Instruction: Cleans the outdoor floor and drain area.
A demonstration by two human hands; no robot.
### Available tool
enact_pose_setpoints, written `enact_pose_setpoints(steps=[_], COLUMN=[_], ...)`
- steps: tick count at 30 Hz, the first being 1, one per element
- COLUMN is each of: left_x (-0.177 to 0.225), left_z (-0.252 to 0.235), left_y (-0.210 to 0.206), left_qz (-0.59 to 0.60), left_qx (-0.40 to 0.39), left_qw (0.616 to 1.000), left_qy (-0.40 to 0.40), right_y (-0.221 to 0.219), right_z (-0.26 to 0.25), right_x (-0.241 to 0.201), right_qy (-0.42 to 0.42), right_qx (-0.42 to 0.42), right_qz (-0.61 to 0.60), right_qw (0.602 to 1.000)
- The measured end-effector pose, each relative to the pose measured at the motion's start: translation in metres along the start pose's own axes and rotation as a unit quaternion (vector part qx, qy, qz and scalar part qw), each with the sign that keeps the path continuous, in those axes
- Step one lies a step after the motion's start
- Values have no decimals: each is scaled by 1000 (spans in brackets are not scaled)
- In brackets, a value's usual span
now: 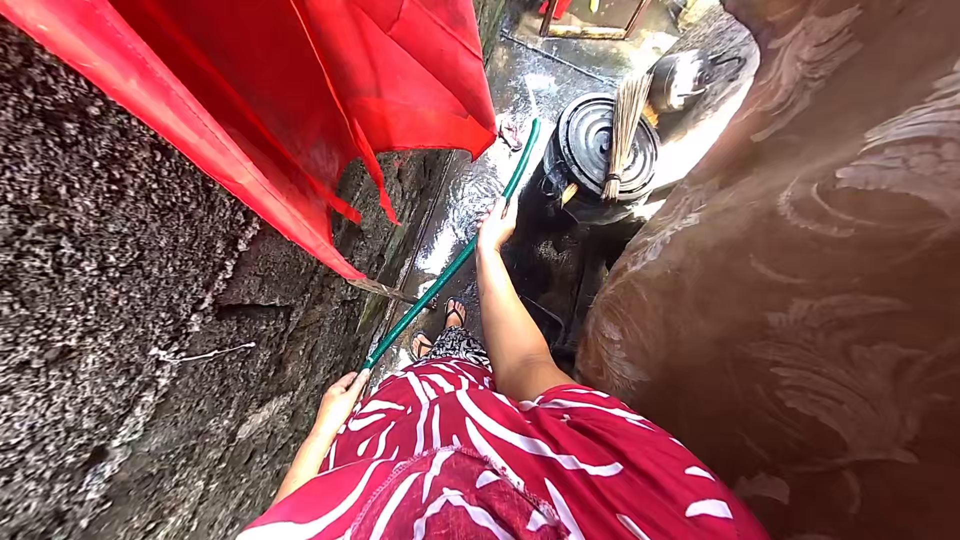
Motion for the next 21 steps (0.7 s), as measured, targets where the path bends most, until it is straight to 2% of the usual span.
enact_pose_setpoints(steps=[4,7,14,17,21], left_x=[6,8,-5,-7,-8], left_z=[3,6,14,19,24], left_y=[1,1,6,5,-3], left_qz=[2,-5,-22,-38,-17], left_qx=[-3,-5,-29,-59,-133], left_qw=[1000,1000,999,997,990], left_qy=[-2,-5,23,26,37], right_y=[7,14,38,55,75], right_z=[-6,-8,-15,-18,-27], right_x=[5,10,61,78,95], right_qy=[3,-35,-96,-129,-210], right_qx=[14,8,-57,-125,-228], right_qz=[-2,-13,79,181,300], right_qw=[1000,999,991,967,902])
Point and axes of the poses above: each hand's wrist, its own z-axis away from the middle knuckle, its own y-axis out of the back of the hand, x = y × z, the point moved 3 cm from there along -z, towards the middle knuckle, and after that the axes turned 3 degrees about y, right-handed, at the moved point
